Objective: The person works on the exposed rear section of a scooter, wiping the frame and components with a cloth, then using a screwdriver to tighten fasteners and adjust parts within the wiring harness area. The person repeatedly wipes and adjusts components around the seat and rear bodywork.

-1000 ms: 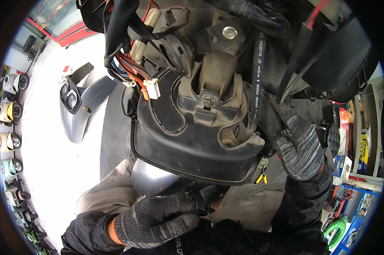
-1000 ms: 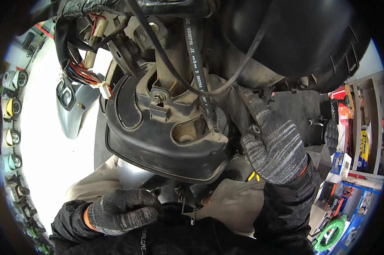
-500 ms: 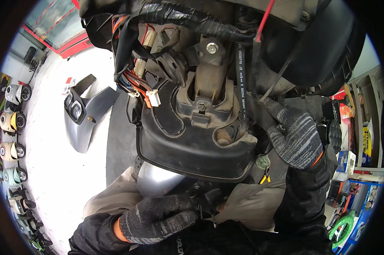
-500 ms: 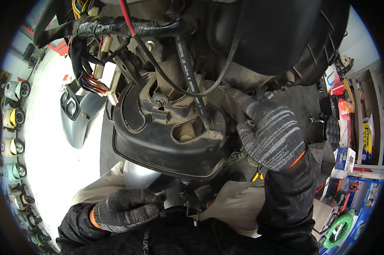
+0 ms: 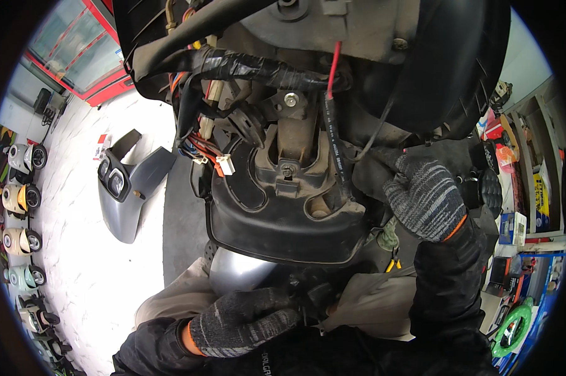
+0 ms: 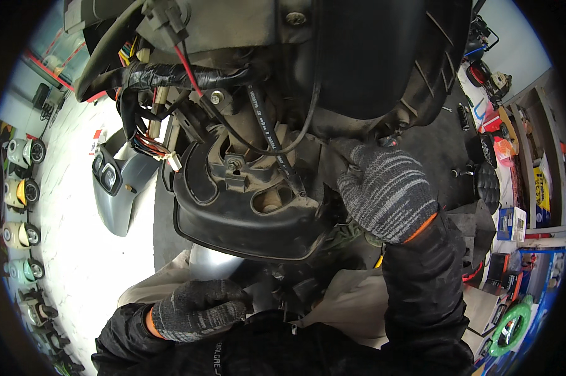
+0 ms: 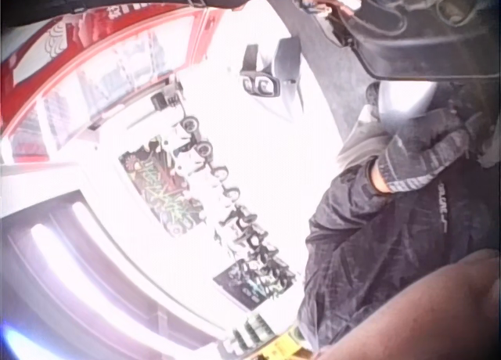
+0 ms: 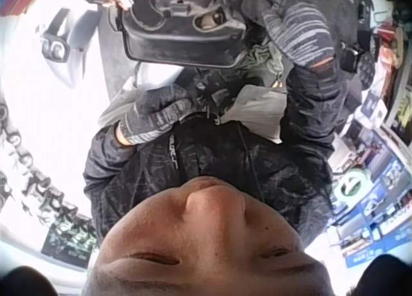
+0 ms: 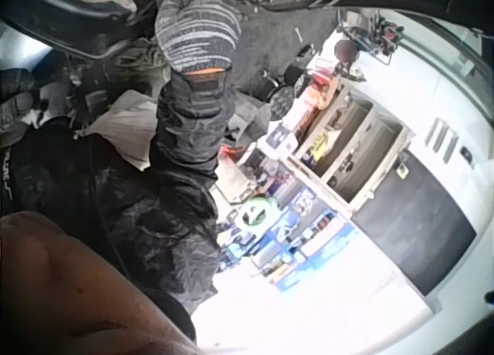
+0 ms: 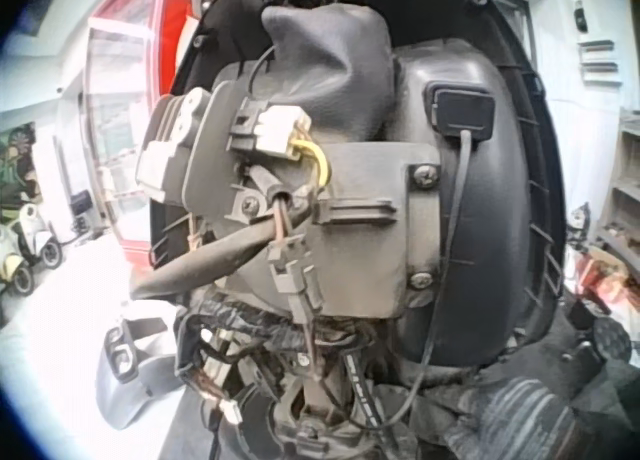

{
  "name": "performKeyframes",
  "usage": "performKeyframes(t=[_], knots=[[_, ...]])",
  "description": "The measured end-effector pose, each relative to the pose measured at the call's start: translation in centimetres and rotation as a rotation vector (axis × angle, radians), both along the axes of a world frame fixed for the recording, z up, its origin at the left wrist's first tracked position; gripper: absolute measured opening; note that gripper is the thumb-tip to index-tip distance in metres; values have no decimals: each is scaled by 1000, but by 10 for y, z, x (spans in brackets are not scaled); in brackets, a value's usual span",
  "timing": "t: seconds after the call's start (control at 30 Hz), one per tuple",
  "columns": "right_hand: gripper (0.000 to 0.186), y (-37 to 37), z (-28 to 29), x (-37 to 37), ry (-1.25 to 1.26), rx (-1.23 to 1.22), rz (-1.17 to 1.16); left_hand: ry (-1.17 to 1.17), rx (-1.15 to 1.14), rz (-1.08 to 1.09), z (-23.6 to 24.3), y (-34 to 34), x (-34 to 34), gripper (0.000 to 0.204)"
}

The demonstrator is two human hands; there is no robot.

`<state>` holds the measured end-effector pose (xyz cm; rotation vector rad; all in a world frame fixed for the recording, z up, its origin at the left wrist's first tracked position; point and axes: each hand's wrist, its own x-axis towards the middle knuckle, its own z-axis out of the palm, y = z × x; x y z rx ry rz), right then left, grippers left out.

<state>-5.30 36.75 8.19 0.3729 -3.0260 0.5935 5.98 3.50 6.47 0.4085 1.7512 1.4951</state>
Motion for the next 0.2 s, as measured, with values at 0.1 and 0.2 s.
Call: performKeyframes(t=[0.1, 0.2], knots=[[44, -3, -2, 5, 67, 70, -27, 197, 70, 50, -4, 3, 6, 36], [43, -6, -5, 3, -77, 219, -76, 606, 65, -97, -20, -4, 5, 34]])
